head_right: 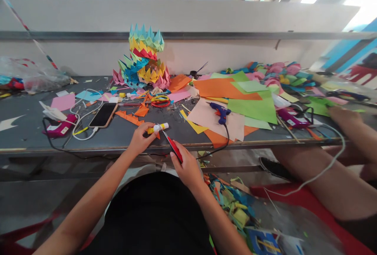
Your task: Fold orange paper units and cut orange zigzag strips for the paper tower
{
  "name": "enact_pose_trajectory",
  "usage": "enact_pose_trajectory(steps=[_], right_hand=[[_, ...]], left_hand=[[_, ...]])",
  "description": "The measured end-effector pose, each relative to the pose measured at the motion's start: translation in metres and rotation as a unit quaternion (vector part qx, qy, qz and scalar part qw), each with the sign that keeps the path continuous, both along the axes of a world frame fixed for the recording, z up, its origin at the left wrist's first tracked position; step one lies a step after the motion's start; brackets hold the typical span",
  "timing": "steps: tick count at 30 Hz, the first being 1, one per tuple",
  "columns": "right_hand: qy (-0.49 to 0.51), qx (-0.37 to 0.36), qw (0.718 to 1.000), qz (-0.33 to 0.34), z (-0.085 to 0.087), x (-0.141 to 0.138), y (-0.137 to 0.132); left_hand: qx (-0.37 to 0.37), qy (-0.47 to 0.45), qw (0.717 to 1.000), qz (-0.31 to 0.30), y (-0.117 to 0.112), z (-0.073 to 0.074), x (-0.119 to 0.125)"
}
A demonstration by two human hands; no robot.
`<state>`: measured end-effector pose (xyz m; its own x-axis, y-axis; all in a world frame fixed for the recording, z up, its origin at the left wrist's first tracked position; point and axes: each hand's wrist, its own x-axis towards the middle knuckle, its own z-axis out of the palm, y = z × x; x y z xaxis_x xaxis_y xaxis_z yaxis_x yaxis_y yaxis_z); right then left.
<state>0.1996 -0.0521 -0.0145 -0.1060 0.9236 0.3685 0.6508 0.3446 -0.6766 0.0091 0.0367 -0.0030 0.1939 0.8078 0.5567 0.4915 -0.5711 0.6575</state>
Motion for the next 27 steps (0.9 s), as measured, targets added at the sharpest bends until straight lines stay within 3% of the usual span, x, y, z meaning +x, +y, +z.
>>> enact_pose_trajectory(steps=[15, 27], right_hand=[[-0.028, 0.031, 0.998, -0.037, -0.0076, 0.0033, 0.0001], [-0.019, 0.035, 0.998, -0.054, -0.0036, 0.0061, 0.0005]], left_hand=[[-0.025, 0.001, 1.0, -0.003, 0.0009, 0.0012, 0.0014], [-0.019, 0.004, 1.0, 0.016, 0.0013, -0.0025, 0.0028]])
